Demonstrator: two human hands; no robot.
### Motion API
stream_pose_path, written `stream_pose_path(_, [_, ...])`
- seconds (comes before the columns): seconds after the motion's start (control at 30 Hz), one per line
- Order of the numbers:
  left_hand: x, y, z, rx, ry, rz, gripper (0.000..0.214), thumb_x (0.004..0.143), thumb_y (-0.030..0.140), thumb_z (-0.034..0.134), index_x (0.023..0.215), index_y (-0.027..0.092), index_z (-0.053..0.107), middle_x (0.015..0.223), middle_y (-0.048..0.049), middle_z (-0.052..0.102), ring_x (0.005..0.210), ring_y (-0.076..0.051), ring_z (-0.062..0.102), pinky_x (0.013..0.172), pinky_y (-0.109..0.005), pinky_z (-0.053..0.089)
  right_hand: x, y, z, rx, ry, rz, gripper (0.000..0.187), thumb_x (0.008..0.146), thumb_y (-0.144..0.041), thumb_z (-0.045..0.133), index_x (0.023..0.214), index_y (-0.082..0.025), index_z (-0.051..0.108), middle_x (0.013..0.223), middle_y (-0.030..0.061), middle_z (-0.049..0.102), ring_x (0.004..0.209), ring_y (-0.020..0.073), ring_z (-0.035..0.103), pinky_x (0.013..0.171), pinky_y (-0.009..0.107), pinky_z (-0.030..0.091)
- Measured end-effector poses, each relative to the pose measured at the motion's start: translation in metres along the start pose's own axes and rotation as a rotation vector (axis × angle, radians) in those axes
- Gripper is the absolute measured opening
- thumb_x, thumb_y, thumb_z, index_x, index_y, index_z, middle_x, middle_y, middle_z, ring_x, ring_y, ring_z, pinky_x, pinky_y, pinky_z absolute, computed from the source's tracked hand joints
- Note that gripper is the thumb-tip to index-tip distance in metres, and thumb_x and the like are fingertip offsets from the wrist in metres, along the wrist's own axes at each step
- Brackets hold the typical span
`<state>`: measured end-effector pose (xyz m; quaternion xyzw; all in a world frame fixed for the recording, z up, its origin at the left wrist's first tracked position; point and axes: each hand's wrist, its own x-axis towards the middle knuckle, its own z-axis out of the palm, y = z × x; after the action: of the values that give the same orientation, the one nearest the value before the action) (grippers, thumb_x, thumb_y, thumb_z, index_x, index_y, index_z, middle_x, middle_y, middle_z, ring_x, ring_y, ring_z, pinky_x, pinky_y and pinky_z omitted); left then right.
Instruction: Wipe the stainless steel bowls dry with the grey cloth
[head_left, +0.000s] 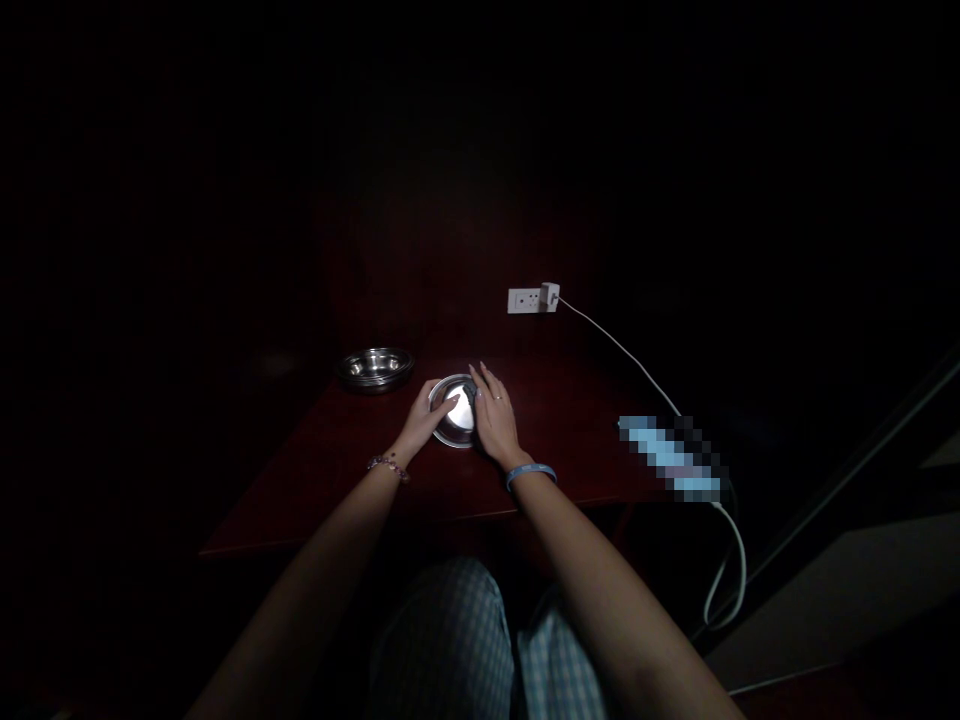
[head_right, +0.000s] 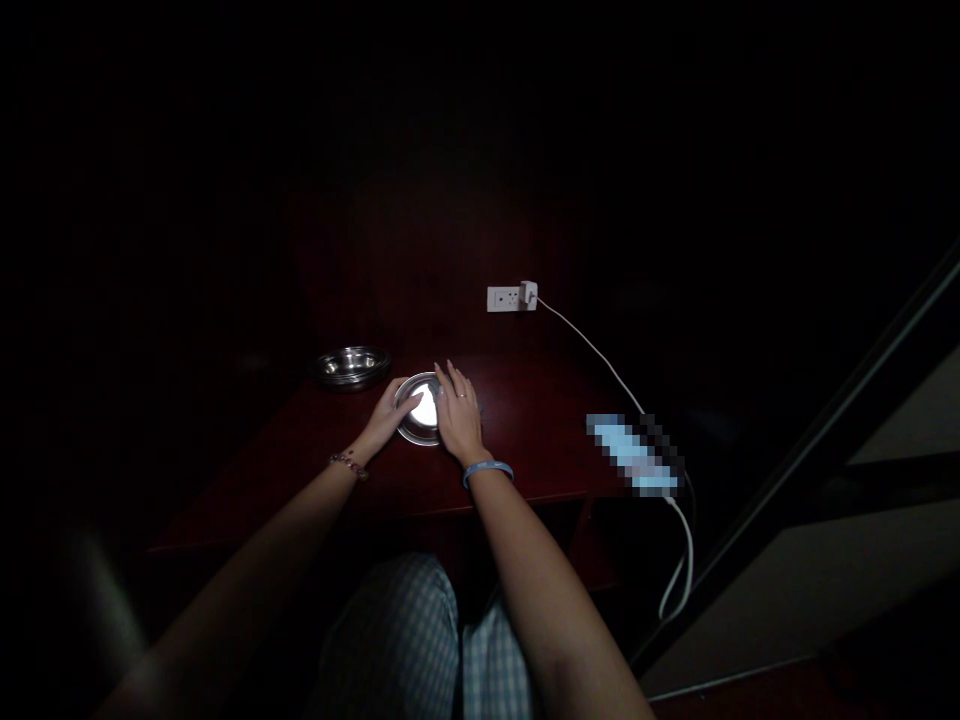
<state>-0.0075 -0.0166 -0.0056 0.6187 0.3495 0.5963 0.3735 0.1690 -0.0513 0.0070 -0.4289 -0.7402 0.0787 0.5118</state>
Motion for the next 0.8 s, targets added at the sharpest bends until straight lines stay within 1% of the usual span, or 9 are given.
stream_pose_path(0.1, [0.001, -0.002, 0.002, -0.040, -0.007, 0.011, 0.055, 0.077, 0.054, 0.086, 0.117, 0.022, 0.065, 0.122, -0.0100, 0.075, 0.122, -0.032, 0.068, 0.115, -0.049, 0.048, 0.001, 0.009, 0.004, 0.106, 0.070, 0.054, 0.065, 0.113, -0.052, 0.026, 0.164, -0.024, 0.054, 0.176, 0.0084, 0.047, 0.163, 0.0265, 0.042, 0.138, 0.051, 0.030])
stream_pose_path(0.23, [0.002, -0.006, 0.003, -0.074, -0.018, 0.010, 0.058, 0.079, 0.052, 0.086, 0.124, 0.022, 0.065, 0.131, -0.0117, 0.075, 0.133, -0.034, 0.066, 0.122, -0.051, 0.045, 0.003, 0.020, 0.009, 0.256, 0.161, 0.190, 0.066, 0.112, -0.055, 0.027, 0.159, -0.022, 0.060, 0.169, 0.0110, 0.056, 0.158, 0.0267, 0.049, 0.136, 0.049, 0.033])
stream_pose_path(0.37, [0.001, -0.005, 0.004, -0.118, -0.022, -0.001, 0.064, 0.075, 0.049, 0.089, 0.128, 0.021, 0.065, 0.136, -0.0140, 0.073, 0.139, -0.036, 0.064, 0.126, -0.051, 0.041, 0.003, 0.024, 0.010, 0.376, 0.210, 0.319, 0.063, 0.111, -0.055, 0.033, 0.151, -0.022, 0.067, 0.157, 0.0116, 0.067, 0.148, 0.0264, 0.058, 0.132, 0.046, 0.038])
stream_pose_path(0.47, [0.001, -0.002, 0.003, -0.125, -0.030, -0.012, 0.063, 0.075, 0.046, 0.090, 0.128, 0.020, 0.067, 0.138, -0.0146, 0.073, 0.141, -0.036, 0.062, 0.128, -0.051, 0.040, 0.004, 0.022, 0.010, 0.434, 0.229, 0.369, 0.058, 0.109, -0.053, 0.038, 0.145, -0.021, 0.071, 0.153, 0.0120, 0.070, 0.145, 0.0266, 0.061, 0.130, 0.044, 0.040])
stream_pose_path(0.57, [0.002, 0.001, 0.002, -0.134, -0.034, -0.030, 0.060, 0.075, 0.043, 0.089, 0.127, 0.021, 0.068, 0.137, -0.0137, 0.075, 0.140, -0.035, 0.063, 0.128, -0.051, 0.040, 0.004, 0.020, 0.011, 0.520, 0.259, 0.415, 0.052, 0.108, -0.052, 0.046, 0.138, -0.022, 0.074, 0.148, 0.0095, 0.074, 0.141, 0.0254, 0.063, 0.129, 0.041, 0.040])
stream_pose_path(0.63, [0.001, 0.004, 0.001, -0.134, -0.028, -0.048, 0.057, 0.075, 0.042, 0.089, 0.125, 0.021, 0.069, 0.136, -0.0130, 0.076, 0.139, -0.035, 0.065, 0.128, -0.052, 0.041, 0.006, 0.018, 0.013, 0.598, 0.292, 0.466, 0.048, 0.106, -0.053, 0.052, 0.131, -0.022, 0.077, 0.141, 0.0082, 0.077, 0.137, 0.0246, 0.066, 0.128, 0.040, 0.040])
stream_pose_path(0.7, [0.001, 0.006, 0.000, -0.128, -0.017, -0.066, 0.056, 0.075, 0.042, 0.088, 0.124, 0.021, 0.070, 0.134, -0.0130, 0.077, 0.139, -0.036, 0.065, 0.127, -0.053, 0.043, 0.009, 0.017, 0.013, 0.683, 0.329, 0.534, 0.045, 0.106, -0.054, 0.053, 0.123, -0.021, 0.079, 0.132, 0.0076, 0.081, 0.131, 0.0242, 0.069, 0.126, 0.040, 0.042])
stream_pose_path(0.8, [-0.001, 0.009, 0.000, -0.138, -0.005, -0.073, 0.059, 0.073, 0.042, 0.089, 0.125, 0.020, 0.071, 0.134, -0.0135, 0.077, 0.140, -0.037, 0.064, 0.125, -0.054, 0.044, 0.013, 0.016, 0.013, 0.816, 0.345, 0.632, 0.047, 0.109, -0.053, 0.047, 0.108, -0.020, 0.080, 0.114, 0.0061, 0.085, 0.116, 0.0233, 0.075, 0.120, 0.040, 0.049])
